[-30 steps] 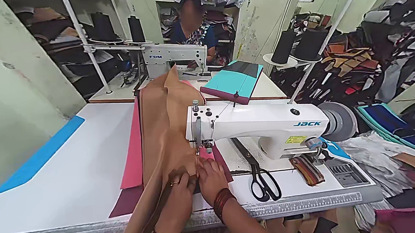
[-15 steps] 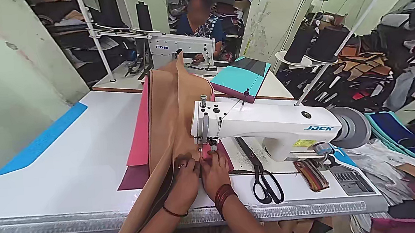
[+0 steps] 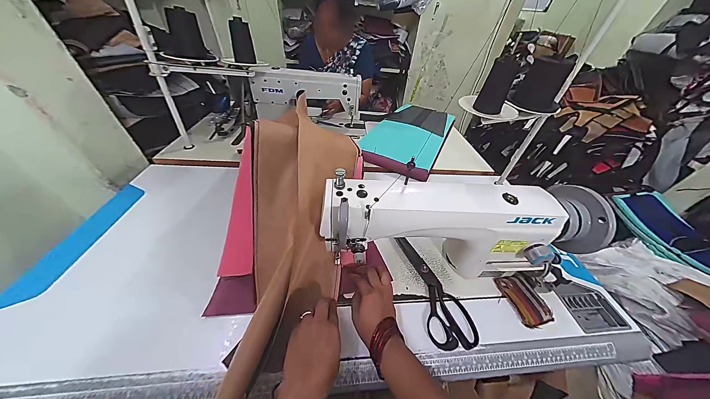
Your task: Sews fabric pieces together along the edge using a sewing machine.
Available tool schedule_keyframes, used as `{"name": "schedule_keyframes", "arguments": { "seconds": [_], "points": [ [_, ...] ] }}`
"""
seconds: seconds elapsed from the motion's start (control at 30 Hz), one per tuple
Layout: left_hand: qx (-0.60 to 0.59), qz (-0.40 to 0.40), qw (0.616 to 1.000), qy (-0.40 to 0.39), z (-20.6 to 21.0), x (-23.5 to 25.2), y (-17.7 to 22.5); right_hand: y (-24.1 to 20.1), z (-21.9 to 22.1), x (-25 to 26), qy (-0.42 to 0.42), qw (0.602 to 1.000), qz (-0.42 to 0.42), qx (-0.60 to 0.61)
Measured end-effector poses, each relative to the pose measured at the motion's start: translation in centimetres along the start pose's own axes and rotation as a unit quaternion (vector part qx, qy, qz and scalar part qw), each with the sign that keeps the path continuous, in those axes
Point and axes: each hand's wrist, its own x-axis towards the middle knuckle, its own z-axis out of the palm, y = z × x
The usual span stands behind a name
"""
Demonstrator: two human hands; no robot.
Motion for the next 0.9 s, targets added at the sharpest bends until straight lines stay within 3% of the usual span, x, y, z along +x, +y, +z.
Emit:
{"name": "schedule_keyframes", "arguments": {
  "seconds": [0.23,0.67,0.9],
  "points": [
    [-0.008,0.001,0.992,-0.126,-1.0,-0.4,0.3,-0.8,0.1,-0.4,-0.082,0.991,-0.101,-0.044],
    [-0.061,0.006,0.994,-0.087,-1.0,1.3,-0.4,-0.8,0.5,0.3,-0.111,0.988,-0.078,-0.079],
    [-0.067,0.018,0.991,-0.112,-1.3,3.2,-1.1,-0.9,0.4,0.4,-0.125,0.987,-0.064,-0.076]
  ]
}}
